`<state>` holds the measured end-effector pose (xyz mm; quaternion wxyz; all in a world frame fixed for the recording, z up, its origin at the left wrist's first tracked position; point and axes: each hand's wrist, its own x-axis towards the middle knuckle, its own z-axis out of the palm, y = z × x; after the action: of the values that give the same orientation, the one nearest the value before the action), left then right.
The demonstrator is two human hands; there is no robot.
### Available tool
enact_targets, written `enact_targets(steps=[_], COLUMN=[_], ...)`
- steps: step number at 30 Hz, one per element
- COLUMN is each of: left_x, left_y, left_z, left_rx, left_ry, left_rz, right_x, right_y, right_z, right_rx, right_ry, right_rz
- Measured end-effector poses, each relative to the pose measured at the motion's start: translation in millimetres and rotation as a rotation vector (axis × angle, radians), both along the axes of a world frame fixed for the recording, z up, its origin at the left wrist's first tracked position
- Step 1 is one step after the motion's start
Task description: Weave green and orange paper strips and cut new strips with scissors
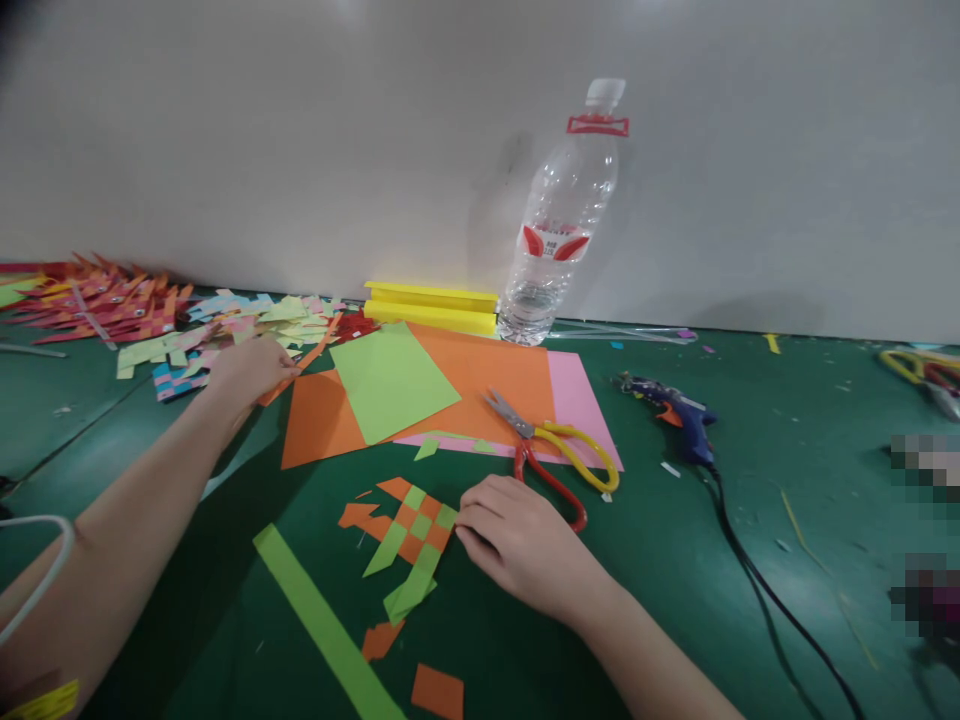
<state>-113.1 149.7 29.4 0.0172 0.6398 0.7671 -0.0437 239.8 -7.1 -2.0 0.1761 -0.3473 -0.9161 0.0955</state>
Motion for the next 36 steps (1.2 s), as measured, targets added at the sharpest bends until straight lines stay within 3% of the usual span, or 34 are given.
enact_targets(steps=[12, 16, 19, 24, 27, 31, 36], left_x=[0, 1, 1, -15, -35, -61, -80], left_y=[5, 5, 0, -11, -14, -13, -17], left_z=[-8.1, -8.7, 2.4, 29.4, 34.4, 29.7, 26.4], left_rx=[0.023, 0.113, 0.259, 0.52, 0.628, 0.482, 0.446], left_ry=[-0.015, 0.009, 0.03, 0.067, 0.049, 0.053, 0.023], left_rz=[-0.009, -0.016, -0.001, 0.116, 0.194, 0.36, 0.48], right_x=[-1, 0, 1, 0, -1, -2, -2], right_y=[1, 0, 0, 1, 1, 0, 1], right_z=[0.4, -0.1, -0.3, 0.1, 1.2, 3.6, 5.1], right_rx=[0.015, 0.01, 0.005, -0.016, -0.02, -0.004, 0.003], right_ry=[0.004, -0.005, -0.001, 0.002, 0.002, 0.006, 0.003], right_rz=[-0.001, -0.005, 0.001, -0.002, -0.003, -0.005, -0.004])
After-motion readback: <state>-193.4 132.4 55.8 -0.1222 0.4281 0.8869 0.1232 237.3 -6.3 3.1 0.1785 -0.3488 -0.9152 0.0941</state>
